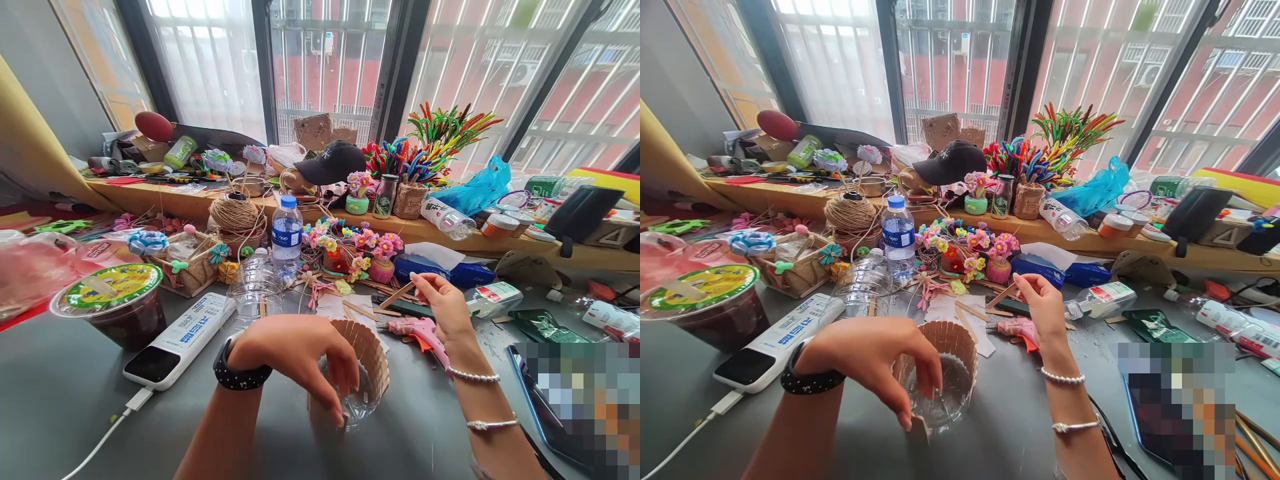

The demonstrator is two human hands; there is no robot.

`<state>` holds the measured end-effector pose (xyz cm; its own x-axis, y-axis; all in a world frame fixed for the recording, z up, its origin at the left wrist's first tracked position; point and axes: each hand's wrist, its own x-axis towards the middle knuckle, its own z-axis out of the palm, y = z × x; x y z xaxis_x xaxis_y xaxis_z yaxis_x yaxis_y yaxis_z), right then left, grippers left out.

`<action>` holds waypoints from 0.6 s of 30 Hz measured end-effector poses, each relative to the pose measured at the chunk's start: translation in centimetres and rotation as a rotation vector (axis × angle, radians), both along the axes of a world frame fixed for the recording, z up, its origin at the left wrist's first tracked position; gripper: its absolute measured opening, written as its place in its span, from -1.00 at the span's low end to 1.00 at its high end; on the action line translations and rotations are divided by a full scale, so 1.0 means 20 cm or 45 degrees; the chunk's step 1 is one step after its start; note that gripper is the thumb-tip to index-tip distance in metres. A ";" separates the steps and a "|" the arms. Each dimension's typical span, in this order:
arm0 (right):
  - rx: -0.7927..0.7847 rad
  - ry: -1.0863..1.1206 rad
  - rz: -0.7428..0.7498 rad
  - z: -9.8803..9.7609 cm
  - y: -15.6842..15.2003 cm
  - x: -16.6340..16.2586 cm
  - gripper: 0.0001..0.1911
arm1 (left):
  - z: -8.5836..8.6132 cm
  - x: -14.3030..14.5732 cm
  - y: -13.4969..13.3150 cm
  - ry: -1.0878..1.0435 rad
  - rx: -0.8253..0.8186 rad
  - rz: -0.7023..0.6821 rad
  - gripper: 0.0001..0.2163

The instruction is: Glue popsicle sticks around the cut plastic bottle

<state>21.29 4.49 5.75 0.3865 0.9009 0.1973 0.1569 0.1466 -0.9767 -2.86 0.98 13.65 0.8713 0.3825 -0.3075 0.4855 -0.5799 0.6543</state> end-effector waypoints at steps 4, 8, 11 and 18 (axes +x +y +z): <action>-0.095 -0.188 0.197 -0.04 0.02 -0.04 -0.62 | 0.02 -0.05 0.01 0.005 0.056 0.117 -0.69; -0.221 -0.504 0.318 -0.08 0.05 -0.06 -0.63 | 0.05 -0.09 -0.02 0.024 0.165 0.172 -0.65; -0.270 -0.772 0.340 -0.08 0.09 -0.10 -0.68 | 0.08 -0.09 -0.08 0.044 0.243 0.150 -0.63; -0.385 -1.374 0.659 -0.07 0.26 -0.40 -0.72 | 0.06 -0.03 -0.14 -0.101 0.302 -0.054 -0.67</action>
